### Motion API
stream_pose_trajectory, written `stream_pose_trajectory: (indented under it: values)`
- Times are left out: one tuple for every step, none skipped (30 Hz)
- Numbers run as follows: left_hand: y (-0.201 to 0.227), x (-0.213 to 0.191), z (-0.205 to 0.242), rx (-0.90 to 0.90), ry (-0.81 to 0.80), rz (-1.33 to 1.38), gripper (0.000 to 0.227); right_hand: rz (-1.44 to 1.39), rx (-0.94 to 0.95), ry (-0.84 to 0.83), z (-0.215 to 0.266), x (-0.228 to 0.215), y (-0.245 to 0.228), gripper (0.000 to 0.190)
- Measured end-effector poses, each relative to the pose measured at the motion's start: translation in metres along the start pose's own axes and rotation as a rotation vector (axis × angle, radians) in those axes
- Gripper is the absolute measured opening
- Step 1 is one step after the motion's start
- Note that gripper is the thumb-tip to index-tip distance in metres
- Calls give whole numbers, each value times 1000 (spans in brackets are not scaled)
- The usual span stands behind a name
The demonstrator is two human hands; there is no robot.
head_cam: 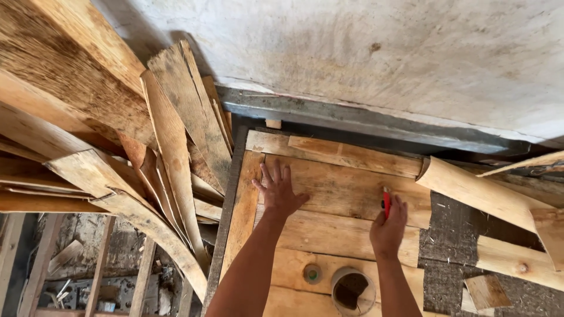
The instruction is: Fitting and marking wood planks for a construction or woodworking project.
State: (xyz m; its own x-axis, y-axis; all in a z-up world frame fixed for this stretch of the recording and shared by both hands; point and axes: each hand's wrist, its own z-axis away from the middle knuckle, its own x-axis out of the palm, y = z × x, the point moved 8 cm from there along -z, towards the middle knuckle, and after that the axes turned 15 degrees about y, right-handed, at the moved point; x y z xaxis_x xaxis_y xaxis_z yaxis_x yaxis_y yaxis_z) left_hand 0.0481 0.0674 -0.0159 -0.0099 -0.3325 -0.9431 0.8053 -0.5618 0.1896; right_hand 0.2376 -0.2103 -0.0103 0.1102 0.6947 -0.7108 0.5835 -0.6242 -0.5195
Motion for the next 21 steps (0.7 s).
stream_pose_trajectory:
  values:
    - [0, 4, 3, -2, -5, 1, 120, 2, 1, -5, 0, -6, -16, 51]
    - [-1, 6, 7, -2, 4, 13, 121, -47, 9, -29, 0, -11, -33, 51]
    - [-2, 5, 4, -4, 25, 24, 122, -104, 11, -44, -5, -12, -52, 51]
    - [-3, 5, 2, -6, 32, 24, 122, -108, 7, -41, -4, -11, -58, 51]
    - [-3, 7, 3, -5, 37, 35, 123, -58, -21, -41, -1, -11, -64, 50]
    - [-4, 9, 3, -4, 42, 46, 123, -8, -49, -41, 3, -12, -70, 49]
    - [-5, 10, 2, -6, 45, 48, 123, -10, -53, -40, 5, -10, -72, 49]
    - [-5, 10, 1, -5, 56, 57, 124, -43, -57, -44, 8, -7, -74, 47]
    - [-5, 12, 2, -4, 63, 67, 125, -74, -60, -52, 13, -7, -75, 46]
    - [-6, 12, 4, -6, 62, 70, 125, -72, -62, -53, 15, -7, -76, 46]
    - [-6, 12, 3, -2, 65, 79, 125, -97, 34, -123, 19, 0, -71, 42]
    - [-6, 12, 2, 1, 68, 88, 126, -122, 129, -193, 23, 6, -66, 39]
    - [-6, 12, 4, 2, 67, 90, 126, -120, 129, -193, 25, 5, -67, 39]
    - [-6, 13, 6, 1, 61, 97, 126, -73, 104, -190, 27, 4, -68, 37]
    - [-6, 13, 6, 1, 58, 102, 126, -30, 79, -184, 27, 5, -69, 34]
    - [-6, 12, 4, 4, 62, 103, 126, -30, 79, -180, 27, 5, -69, 34]
    - [-6, 11, 4, 2, 70, 107, 126, -41, 111, -189, 29, 5, -67, 35]
    - [-7, 11, 4, -1, 78, 111, 126, -52, 144, -197, 31, 5, -65, 35]
    - [-7, 12, 5, -2, 76, 111, 126, -51, 144, -199, 33, 6, -63, 35]
    - [-7, 13, 6, -4, 86, 121, 127, -45, 108, -193, 35, 6, -63, 36]
    - [-7, 12, 6, -7, 99, 131, 127, -42, 70, -184, 35, 6, -64, 36]
